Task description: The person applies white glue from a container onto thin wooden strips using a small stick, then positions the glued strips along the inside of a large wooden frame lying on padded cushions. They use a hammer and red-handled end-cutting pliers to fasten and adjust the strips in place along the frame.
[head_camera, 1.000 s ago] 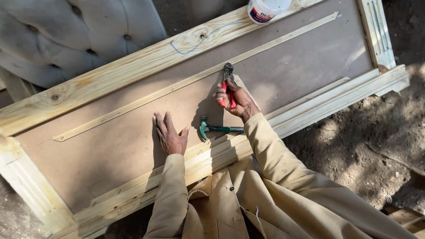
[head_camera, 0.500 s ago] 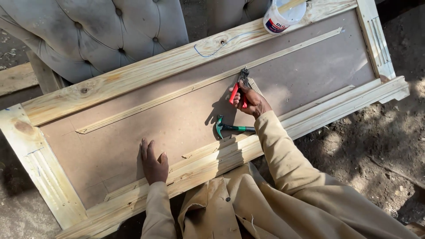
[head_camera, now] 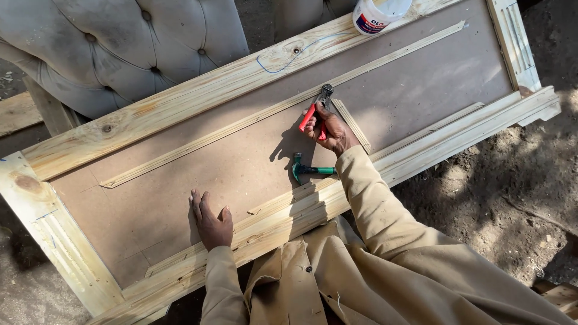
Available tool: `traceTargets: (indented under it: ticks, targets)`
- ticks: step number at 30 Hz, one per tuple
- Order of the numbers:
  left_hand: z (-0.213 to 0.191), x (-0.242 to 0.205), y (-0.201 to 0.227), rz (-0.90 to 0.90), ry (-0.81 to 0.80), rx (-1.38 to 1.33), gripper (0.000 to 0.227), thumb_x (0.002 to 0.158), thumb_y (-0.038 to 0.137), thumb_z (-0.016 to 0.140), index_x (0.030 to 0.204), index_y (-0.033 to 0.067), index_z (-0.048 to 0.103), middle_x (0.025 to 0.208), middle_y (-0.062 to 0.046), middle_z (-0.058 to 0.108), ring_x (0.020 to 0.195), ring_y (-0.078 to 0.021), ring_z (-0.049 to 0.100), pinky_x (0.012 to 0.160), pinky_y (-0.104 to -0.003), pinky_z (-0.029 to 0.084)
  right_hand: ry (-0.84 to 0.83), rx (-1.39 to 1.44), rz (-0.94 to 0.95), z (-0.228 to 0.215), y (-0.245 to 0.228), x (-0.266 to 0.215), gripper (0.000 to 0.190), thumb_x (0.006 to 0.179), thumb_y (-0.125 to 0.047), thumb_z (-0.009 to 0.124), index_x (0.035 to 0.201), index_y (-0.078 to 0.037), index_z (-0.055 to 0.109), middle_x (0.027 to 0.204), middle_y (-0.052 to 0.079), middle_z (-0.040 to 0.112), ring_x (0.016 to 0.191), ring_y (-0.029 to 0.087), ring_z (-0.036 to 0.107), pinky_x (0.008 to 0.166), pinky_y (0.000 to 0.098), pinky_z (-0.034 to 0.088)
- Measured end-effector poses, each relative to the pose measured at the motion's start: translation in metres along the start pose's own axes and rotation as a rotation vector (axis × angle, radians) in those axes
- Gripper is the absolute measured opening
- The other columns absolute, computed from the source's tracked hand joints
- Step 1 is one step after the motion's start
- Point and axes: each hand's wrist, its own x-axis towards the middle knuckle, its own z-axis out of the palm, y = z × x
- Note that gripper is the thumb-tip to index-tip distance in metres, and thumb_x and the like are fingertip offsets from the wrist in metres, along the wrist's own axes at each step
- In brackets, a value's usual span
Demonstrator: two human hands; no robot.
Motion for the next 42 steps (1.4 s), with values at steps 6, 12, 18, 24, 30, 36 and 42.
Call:
traceTargets:
  ticks: [6, 12, 18, 24, 30, 36, 42]
  targets:
    - [-0.002, 0.0, 0.005, -0.047, -0.013, -0.039, 0.06, 0.069, 0.01, 0.067, 0.125, 0.0092, 0.045, 0.143, -0.013, 0.031, 0.133, -0.0348, 0.025, 0.107, -0.043, 0.024, -0.025, 0.084, -0.002, -0.01, 0.0, 0.008, 0.049, 0.086, -0.033, 0.057, 0.101, 0.013, 0.057, 0.067, 0.016, 0.051, 0.061, 0.023, 0.06, 0.064, 0.0392, 0.056]
    - [-0.003, 0.0, 0.006, -0.058, -0.009, -0.043, 0.059, 0.068, 0.01, 0.067, 0.123, 0.0093, 0.046, 0.143, -0.013, 0.033, 0.132, -0.0336, 0.028, 0.107, -0.043, 0.025, -0.089, 0.14, -0.02, 0.031, 0.005, -0.021, 0.043, 0.087, -0.032, 0.055, 0.101, 0.009, 0.059, 0.1, 0.032, 0.059, 0.098, 0.042, 0.06, 0.089, 0.0577, 0.045]
    - [-0.005, 0.001, 0.006, -0.085, -0.03, -0.048, 0.058, 0.071, 0.014, 0.065, 0.125, 0.0125, 0.045, 0.145, -0.009, 0.03, 0.134, -0.0303, 0.025, 0.108, -0.041, 0.023, -0.06, 0.084, 0.026, 0.008, -0.001, -0.002, 0.046, 0.086, -0.038, 0.055, 0.104, 0.004, 0.06, 0.094, 0.025, 0.063, 0.09, 0.036, 0.064, 0.083, 0.0553, 0.051]
    - [-0.003, 0.001, 0.004, -0.067, -0.017, -0.034, 0.059, 0.071, 0.015, 0.065, 0.126, 0.0118, 0.046, 0.145, -0.009, 0.03, 0.134, -0.0289, 0.026, 0.109, -0.04, 0.023, -0.057, 0.236, -0.002, 0.019, -0.004, -0.005, 0.04, 0.089, -0.029, 0.052, 0.099, 0.01, 0.057, 0.09, 0.025, 0.063, 0.089, 0.035, 0.064, 0.087, 0.0546, 0.048]
    - [0.001, 0.0, -0.001, -0.058, 0.001, -0.021, 0.059, 0.07, 0.016, 0.065, 0.125, 0.0115, 0.047, 0.145, -0.009, 0.032, 0.133, -0.028, 0.027, 0.109, -0.039, 0.023, -0.138, 0.323, -0.031, 0.001, 0.003, 0.016, 0.039, 0.087, -0.039, 0.05, 0.086, 0.0, 0.054, 0.064, 0.001, 0.039, 0.057, 0.015, 0.039, 0.057, 0.0318, 0.039]
    - [-0.007, 0.0, 0.002, -0.04, -0.021, -0.045, 0.058, 0.07, 0.016, 0.064, 0.126, 0.0106, 0.045, 0.145, -0.01, 0.03, 0.134, -0.0286, 0.026, 0.109, -0.04, 0.023, 0.305, -0.563, -0.093, 0.038, 0.03, -0.037, 0.044, 0.088, -0.051, 0.044, 0.071, -0.01, 0.045, 0.053, -0.009, 0.023, 0.038, 0.005, 0.021, 0.033, 0.0233, 0.021]
    - [-0.003, 0.0, -0.005, -0.054, -0.037, -0.023, 0.061, 0.068, 0.015, 0.065, 0.127, 0.0114, 0.046, 0.146, -0.008, 0.029, 0.134, -0.0271, 0.025, 0.11, -0.038, 0.023, 0.006, -2.041, -0.165, 0.011, 0.053, -0.07, 0.032, 0.079, -0.03, 0.06, 0.058, -0.006, 0.056, 0.053, 0.018, 0.053, 0.048, 0.034, 0.054, 0.043, 0.0381, 0.038]
